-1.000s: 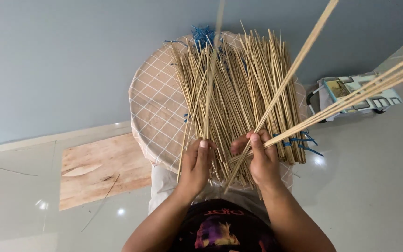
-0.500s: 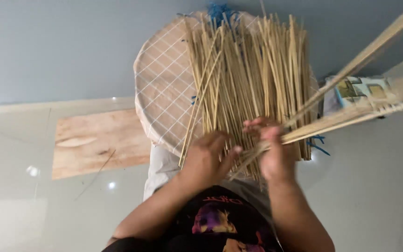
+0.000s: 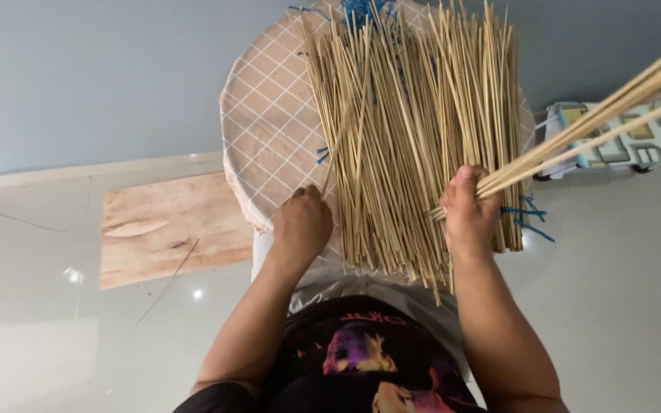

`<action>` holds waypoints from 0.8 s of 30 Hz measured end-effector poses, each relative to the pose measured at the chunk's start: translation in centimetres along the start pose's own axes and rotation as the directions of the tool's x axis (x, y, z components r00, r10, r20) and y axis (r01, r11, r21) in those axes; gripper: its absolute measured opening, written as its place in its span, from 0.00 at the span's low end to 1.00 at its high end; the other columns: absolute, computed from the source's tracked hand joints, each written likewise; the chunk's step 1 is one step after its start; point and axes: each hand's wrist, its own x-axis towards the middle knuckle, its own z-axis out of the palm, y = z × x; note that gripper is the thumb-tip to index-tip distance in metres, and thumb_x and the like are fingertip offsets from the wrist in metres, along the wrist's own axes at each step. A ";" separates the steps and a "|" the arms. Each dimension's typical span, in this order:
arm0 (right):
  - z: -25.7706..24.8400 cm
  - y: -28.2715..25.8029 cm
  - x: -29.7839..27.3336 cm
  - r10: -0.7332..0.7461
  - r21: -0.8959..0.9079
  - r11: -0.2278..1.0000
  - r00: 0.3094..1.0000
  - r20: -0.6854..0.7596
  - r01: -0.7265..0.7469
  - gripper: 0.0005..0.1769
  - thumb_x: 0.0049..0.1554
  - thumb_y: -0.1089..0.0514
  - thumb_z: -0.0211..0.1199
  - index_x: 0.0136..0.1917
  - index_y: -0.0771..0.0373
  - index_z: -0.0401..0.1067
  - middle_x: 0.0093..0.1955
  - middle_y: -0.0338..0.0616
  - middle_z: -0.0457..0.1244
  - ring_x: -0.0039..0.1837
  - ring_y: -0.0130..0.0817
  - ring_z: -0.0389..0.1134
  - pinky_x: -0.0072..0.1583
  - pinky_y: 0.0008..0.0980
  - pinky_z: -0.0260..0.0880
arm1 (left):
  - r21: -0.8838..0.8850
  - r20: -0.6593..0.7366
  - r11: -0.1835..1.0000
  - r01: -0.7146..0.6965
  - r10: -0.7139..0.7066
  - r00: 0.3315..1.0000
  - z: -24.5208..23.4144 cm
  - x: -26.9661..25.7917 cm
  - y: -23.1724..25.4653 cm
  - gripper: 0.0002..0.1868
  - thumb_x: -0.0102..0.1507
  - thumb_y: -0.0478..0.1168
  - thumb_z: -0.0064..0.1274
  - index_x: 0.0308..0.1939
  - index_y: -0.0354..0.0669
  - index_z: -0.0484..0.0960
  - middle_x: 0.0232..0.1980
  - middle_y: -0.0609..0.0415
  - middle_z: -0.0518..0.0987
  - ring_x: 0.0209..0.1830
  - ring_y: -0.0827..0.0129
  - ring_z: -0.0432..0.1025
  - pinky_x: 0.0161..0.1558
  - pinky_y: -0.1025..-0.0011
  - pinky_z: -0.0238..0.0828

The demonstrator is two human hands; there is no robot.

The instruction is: Gathering thin bamboo sticks into small groups and securing them with blue plastic ties.

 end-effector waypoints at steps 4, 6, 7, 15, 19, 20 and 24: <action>0.0 -1.4 -0.1 0.008 -0.010 1.000 0.999 0.034 -0.008 0.13 0.72 0.56 0.50 0.44 0.56 0.60 0.26 0.30 0.46 0.25 0.20 0.49 0.33 0.21 0.51 | 0.077 -0.031 0.996 0.041 -0.038 0.999 -0.7 -0.2 -0.6 0.10 0.63 0.40 0.46 0.42 0.37 0.77 0.31 0.45 0.81 0.29 0.47 0.82 0.30 0.53 0.79; -0.8 -1.3 -0.3 0.029 -0.042 0.999 0.999 0.044 -0.027 0.13 0.72 0.53 0.50 0.44 0.56 0.61 0.26 0.29 0.47 0.26 0.19 0.50 0.33 0.20 0.52 | 0.044 -0.034 0.999 0.032 -0.031 0.999 -3.9 -0.9 0.0 0.13 0.64 0.38 0.45 0.47 0.31 0.77 0.33 0.42 0.82 0.28 0.43 0.81 0.31 0.48 0.78; -1.5 -0.7 -0.3 -0.002 0.003 1.000 0.999 0.042 0.002 0.11 0.72 0.53 0.50 0.46 0.54 0.62 0.26 0.30 0.49 0.26 0.20 0.51 0.33 0.20 0.54 | -0.180 -0.108 0.983 0.037 -0.057 0.992 -5.9 -1.1 0.6 0.12 0.66 0.37 0.44 0.50 0.32 0.75 0.28 0.41 0.80 0.28 0.41 0.80 0.30 0.47 0.76; 1.9 -5.1 -5.2 0.047 0.021 0.998 0.975 0.216 -0.053 0.21 0.67 0.51 0.54 0.62 0.72 0.69 0.29 0.35 0.58 0.29 0.19 0.59 0.34 0.21 0.68 | -0.792 -0.251 0.557 -0.249 0.074 0.965 -6.8 -3.8 7.3 0.04 0.64 0.35 0.59 0.40 0.40 0.87 0.23 0.46 0.80 0.17 0.63 0.74 0.21 0.68 0.68; 2.2 -3.5 -6.8 0.186 0.038 0.980 0.972 0.140 -0.193 0.15 0.62 0.55 0.63 0.53 0.71 0.77 0.39 0.54 0.68 0.39 0.35 0.72 0.41 0.40 0.79 | -0.824 -0.310 0.443 -0.353 0.169 0.935 -7.1 -5.2 9.5 0.07 0.61 0.34 0.62 0.43 0.42 0.89 0.22 0.50 0.82 0.14 0.63 0.73 0.20 0.70 0.68; 2.1 -3.4 -6.6 0.130 0.074 0.987 0.980 0.151 -0.143 0.13 0.62 0.56 0.63 0.49 0.70 0.77 0.30 0.49 0.65 0.31 0.31 0.70 0.34 0.32 0.78 | -0.840 -0.307 0.422 -0.341 0.147 0.940 -7.5 -5.4 9.7 0.08 0.62 0.34 0.61 0.45 0.40 0.89 0.21 0.52 0.82 0.13 0.66 0.72 0.19 0.72 0.69; 2.6 -4.6 -4.9 -0.006 0.093 0.996 0.982 0.189 -0.012 0.11 0.66 0.55 0.58 0.49 0.65 0.73 0.25 0.39 0.57 0.23 0.22 0.55 0.27 0.21 0.59 | -0.888 -0.310 0.334 -0.317 0.076 0.948 -4.6 -4.8 9.0 0.08 0.66 0.32 0.56 0.46 0.37 0.87 0.21 0.47 0.82 0.14 0.67 0.71 0.19 0.69 0.69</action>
